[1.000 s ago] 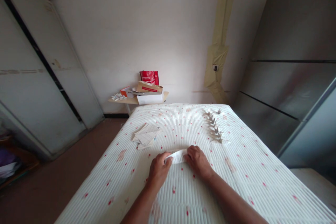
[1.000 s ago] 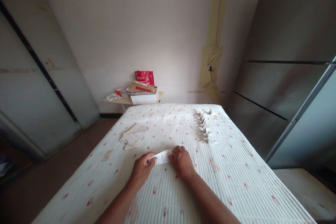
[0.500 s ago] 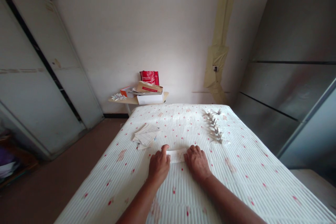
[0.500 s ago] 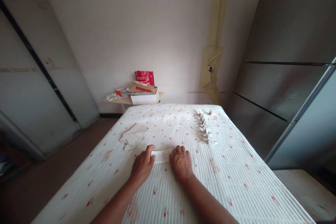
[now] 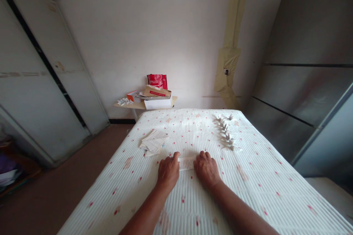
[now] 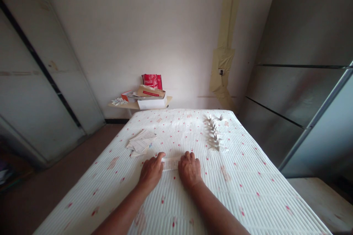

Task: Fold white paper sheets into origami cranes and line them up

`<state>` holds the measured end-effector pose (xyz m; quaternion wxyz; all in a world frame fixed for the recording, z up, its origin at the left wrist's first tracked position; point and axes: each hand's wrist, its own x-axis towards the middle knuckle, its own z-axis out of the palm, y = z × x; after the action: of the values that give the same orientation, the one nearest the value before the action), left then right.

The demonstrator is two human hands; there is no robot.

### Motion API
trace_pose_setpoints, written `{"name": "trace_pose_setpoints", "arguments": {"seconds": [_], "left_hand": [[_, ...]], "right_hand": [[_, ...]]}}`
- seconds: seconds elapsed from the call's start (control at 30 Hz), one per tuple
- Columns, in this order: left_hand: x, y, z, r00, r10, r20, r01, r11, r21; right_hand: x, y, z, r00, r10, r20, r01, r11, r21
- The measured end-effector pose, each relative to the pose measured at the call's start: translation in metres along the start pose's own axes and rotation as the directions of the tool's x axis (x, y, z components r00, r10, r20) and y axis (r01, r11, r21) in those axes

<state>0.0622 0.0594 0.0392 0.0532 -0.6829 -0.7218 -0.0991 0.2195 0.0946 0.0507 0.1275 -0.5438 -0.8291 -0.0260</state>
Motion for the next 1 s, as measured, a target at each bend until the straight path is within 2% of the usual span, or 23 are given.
{"name": "trace_pose_setpoints", "arguments": {"seconds": [0.23, 0.53, 0.63, 0.8, 1.0], "left_hand": [[0.001, 0.002, -0.003, 0.999, -0.02, 0.04, 0.02, 1.0, -0.001], [0.001, 0.008, -0.01, 0.994, -0.028, 0.103, 0.028, 1.0, 0.005], [0.0, 0.009, -0.011, 0.996, -0.024, 0.091, 0.022, 1.0, 0.016], [-0.002, 0.01, -0.015, 1.0, -0.022, 0.0, 0.022, 0.999, 0.046], [-0.001, 0.008, -0.014, 0.999, -0.027, 0.026, 0.028, 0.999, -0.025]], "right_hand": [[0.001, 0.0, 0.003, 1.0, -0.011, 0.01, 0.011, 1.0, -0.018], [0.0, -0.002, 0.0, 0.994, 0.114, -0.004, -0.114, 0.993, -0.029], [-0.002, 0.0, 0.0, 0.999, 0.053, -0.014, -0.053, 0.998, -0.017], [-0.002, 0.005, 0.005, 0.998, -0.067, -0.004, 0.067, 0.997, -0.029], [-0.001, 0.008, 0.003, 1.0, -0.019, 0.02, 0.019, 0.999, 0.031]]}}
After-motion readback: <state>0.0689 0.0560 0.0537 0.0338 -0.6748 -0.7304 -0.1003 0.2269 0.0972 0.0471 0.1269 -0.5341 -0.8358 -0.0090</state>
